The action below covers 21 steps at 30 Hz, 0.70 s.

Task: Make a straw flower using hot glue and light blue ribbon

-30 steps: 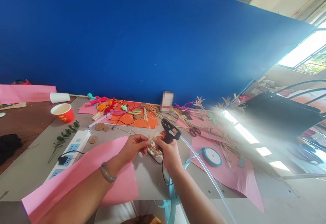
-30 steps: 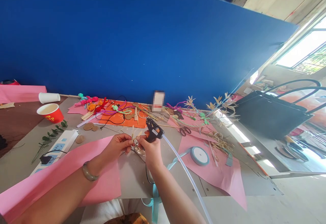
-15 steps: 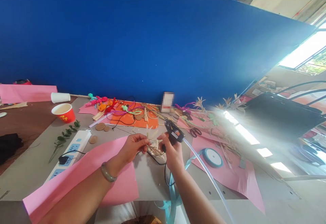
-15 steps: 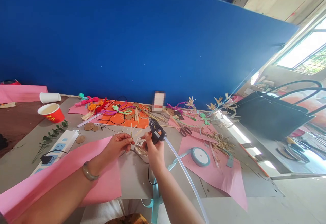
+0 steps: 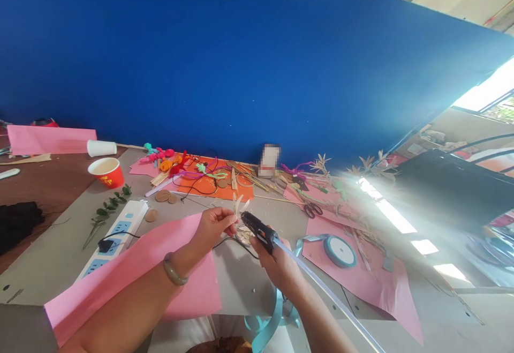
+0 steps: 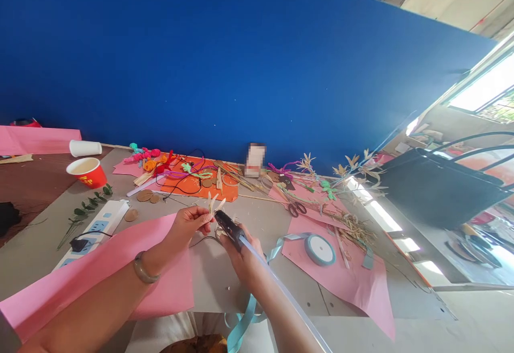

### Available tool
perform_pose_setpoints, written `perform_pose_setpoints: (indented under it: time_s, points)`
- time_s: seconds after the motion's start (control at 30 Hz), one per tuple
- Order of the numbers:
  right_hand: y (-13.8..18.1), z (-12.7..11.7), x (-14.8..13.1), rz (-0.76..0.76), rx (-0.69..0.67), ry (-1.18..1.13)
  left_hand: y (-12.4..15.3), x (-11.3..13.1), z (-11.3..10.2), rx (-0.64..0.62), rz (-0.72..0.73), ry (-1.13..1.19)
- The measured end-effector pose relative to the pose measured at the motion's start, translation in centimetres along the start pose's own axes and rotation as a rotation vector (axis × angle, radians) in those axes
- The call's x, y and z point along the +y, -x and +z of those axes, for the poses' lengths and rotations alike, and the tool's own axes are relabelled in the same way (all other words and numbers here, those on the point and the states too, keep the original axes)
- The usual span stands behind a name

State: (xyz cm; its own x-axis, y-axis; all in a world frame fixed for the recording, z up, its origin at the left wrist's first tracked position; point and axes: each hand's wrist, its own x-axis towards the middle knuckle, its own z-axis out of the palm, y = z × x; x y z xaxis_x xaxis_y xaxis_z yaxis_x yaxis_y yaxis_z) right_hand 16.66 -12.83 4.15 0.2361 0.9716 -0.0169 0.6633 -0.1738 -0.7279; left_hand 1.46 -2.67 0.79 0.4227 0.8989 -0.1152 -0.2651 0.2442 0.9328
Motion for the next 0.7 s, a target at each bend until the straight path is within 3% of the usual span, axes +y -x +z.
perform_pose_setpoints:
  time_s: [0.3,0.7]
  points:
    - [0.2,-0.3,-0.3,0.016,-0.051,0.072,-0.1,0.1,0.0,0.033,0.041,-0.063]
    - [0.1,-0.6,-1.0,0.0,-0.011,0.045,-0.1,-0.1,0.1,0.043,0.08,-0.077]
